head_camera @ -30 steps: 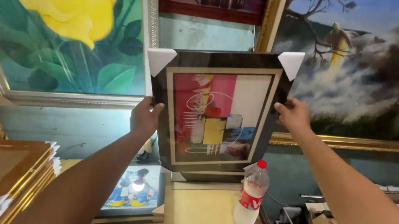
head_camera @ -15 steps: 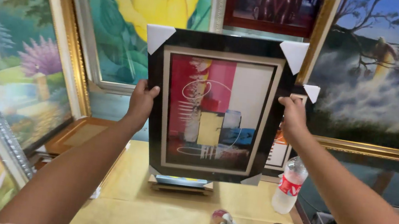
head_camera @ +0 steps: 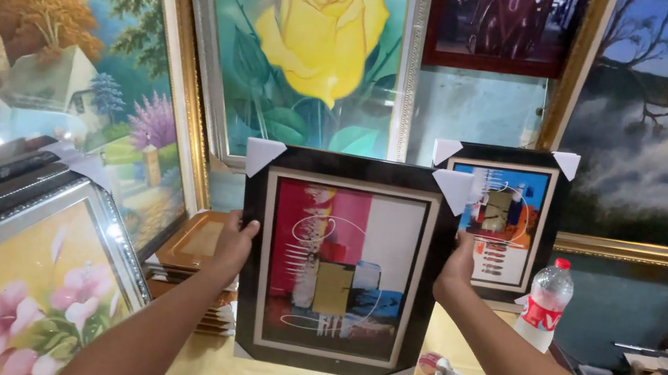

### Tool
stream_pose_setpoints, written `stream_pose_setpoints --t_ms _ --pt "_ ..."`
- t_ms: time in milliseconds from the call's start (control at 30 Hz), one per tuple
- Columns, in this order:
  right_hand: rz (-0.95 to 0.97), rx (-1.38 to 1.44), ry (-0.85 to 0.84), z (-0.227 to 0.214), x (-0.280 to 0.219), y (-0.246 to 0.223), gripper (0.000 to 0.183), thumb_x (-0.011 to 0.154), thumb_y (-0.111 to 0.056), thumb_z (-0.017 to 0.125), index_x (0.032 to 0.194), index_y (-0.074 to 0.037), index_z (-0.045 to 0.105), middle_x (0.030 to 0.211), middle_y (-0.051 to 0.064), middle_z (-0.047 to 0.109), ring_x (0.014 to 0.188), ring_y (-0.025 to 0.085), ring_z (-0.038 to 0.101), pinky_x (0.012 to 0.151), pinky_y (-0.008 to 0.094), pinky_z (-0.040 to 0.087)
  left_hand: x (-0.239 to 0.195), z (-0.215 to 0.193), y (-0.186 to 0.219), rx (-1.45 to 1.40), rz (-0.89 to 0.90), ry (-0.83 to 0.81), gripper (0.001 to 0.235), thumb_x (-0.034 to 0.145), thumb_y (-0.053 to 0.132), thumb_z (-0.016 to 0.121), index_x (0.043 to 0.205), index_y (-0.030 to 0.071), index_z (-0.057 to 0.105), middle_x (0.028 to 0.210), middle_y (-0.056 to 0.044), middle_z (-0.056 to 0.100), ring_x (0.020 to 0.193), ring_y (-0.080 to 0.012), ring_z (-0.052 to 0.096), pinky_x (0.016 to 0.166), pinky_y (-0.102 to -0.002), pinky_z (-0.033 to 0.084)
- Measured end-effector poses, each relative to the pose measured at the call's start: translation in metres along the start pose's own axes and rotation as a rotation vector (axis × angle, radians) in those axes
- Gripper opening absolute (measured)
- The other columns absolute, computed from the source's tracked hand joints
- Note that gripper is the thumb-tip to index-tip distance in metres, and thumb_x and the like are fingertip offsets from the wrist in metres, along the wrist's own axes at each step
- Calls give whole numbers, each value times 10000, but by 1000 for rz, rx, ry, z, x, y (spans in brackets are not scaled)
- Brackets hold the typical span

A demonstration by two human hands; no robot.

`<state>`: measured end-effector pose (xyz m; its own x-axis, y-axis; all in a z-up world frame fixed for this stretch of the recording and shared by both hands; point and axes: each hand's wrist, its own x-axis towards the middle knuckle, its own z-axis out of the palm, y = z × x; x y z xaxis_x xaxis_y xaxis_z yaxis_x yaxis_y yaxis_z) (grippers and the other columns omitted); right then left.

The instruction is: Attaching metal hanging hooks to the back of a picture frame using screws and a manual screwdriver.

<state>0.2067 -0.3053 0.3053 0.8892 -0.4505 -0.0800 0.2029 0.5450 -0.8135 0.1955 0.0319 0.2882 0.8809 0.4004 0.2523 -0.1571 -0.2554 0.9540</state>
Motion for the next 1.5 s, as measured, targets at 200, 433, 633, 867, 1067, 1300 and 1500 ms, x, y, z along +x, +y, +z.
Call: stream_pose_setpoints --t_ms 200,433,633,867,1067,1300,1500 --pt "-20 53 103 -8 -19 13 526 709 -598 497 1014 -170 524 1046 53 564 1027 211 540 889 376 422 -14 -7 -15 67 64 -94 402 848 312 512 1192 109 462 1139 -173 557 1113 -349 487 917 -448 384" --pt "13 -114 110 -3 -97 7 601 761 -558 485 1160 -110 498 1200 114 523 1147 263 478 949 415 389 -65 -42 -19 200 158 -182 362 905 349 381 1121 58 392 1144 -255 524 1098 -425 477 916 -535 380" --pt "6 -322 216 -55 -25 48 519 822 -443 416 1180 -71 466 1176 154 507 1131 315 478 885 521 388 -81 -72 -33 486 140 -40 298 828 384 512 1006 146 537 1063 -99 551 989 -313 565 860 -447 448" --pt "271 -653 -64 -107 -36 26 517 817 -467 476 1190 -122 380 1085 143 453 969 327 504 775 532 414 -73 -66 -110 -249 -332 -229 283 791 283 496 933 47 557 773 -76 554 716 -261 636 667 -369 503" --pt "374 -735 -178 -157 -68 53 436 831 -294 523 1183 -56 428 1008 143 537 823 274 582 671 403 489 -151 -77 -115 -325 -526 -91 413 658 175 675 1047 57 601 1078 -150 571 925 -317 579 699 -439 524" --pt "644 -861 -228 -260 -106 122 413 759 -262 654 1150 -175 552 1022 62 584 811 235 585 627 302 509 -212 -82 -201 -363 -691 37 575 650 -25 722 1176 -26 488 1021 -152 582 905 -208 578 755 -282 488" --pt "419 -1094 -57 -263 -147 168 445 689 -420 677 1065 -185 641 988 63 630 765 308 621 530 374 518 -226 -87 -225 37 -501 -123 549 678 40 612 1216 22 505 1229 -205 501 1138 -340 466 845 -366 465"
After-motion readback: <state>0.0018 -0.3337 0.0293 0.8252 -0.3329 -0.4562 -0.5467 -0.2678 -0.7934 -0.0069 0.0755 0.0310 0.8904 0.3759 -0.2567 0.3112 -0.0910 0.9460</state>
